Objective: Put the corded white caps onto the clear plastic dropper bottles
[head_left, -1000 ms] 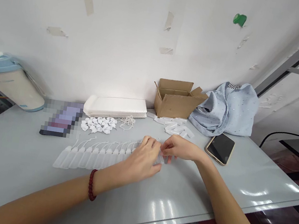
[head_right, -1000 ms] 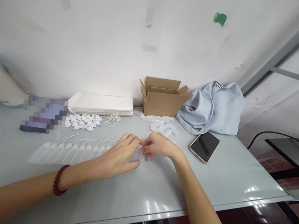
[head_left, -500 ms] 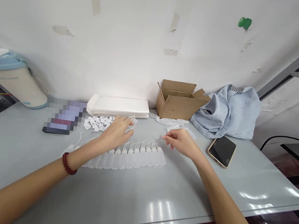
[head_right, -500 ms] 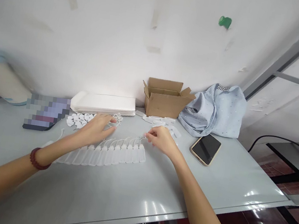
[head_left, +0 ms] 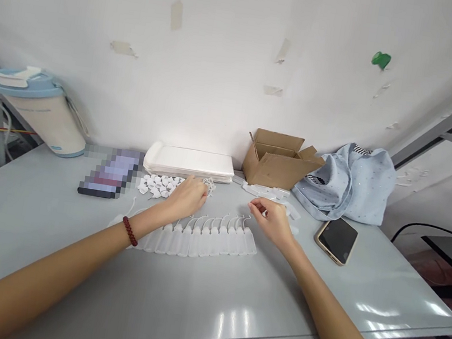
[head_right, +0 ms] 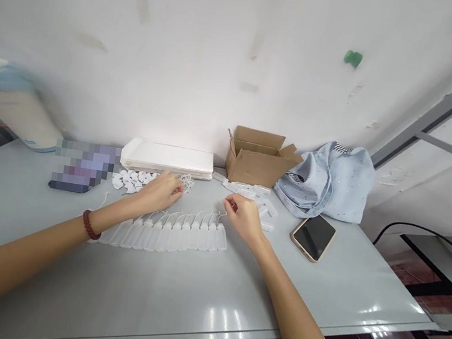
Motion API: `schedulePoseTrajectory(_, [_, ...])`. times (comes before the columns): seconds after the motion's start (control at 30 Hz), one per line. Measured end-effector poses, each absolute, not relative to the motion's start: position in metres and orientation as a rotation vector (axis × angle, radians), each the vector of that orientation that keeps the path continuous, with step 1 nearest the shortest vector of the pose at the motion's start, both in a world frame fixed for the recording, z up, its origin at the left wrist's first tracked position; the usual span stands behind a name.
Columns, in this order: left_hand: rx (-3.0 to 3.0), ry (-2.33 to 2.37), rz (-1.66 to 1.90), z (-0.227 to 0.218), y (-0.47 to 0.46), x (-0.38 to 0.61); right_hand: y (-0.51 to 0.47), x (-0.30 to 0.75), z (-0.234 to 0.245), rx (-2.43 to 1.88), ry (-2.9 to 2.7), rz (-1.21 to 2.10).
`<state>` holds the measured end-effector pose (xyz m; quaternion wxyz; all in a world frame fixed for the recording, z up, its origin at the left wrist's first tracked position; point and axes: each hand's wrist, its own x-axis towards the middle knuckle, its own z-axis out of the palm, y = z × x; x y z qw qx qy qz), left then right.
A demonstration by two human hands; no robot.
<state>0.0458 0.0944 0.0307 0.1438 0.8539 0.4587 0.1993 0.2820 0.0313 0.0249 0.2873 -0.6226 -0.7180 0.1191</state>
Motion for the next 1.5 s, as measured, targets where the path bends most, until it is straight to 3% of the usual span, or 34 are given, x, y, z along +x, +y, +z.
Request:
schedulePoseTrajectory(0.63, [1.616,1.180,1.101,0.050,0.036,0.001,0.124,0.249,0.034,-1.945,-2.311,-0.069])
schedulePoseTrajectory(1.0, [1.012,0.945,1.044,0.058,0.028,0.002,0.079,0.240,0.056,-1.842,-2.163,-0.034])
schedulePoseTrajectory(1.03, [0.954,0.903,1.042,0.058,0.028,0.002,0.067,0.240,0.058,-1.778,-2.137,0.027])
schedulePoseTrajectory(1.17, [0.826,0.813,1.041,0.058,0.025,0.003,0.024,0.233,0.055,-1.310,-1.619,0.910])
schedulePoseTrajectory(1.23, [0.803,0.803,1.037,0.059,0.022,0.005,0.011,0.228,0.050,-1.186,-1.429,1.197])
schedulePoseTrajectory(1.5, [0.850,0.766,0.948,0.060,0.008,0.017,-0.008,0.215,0.035,-0.943,-1.147,1.609])
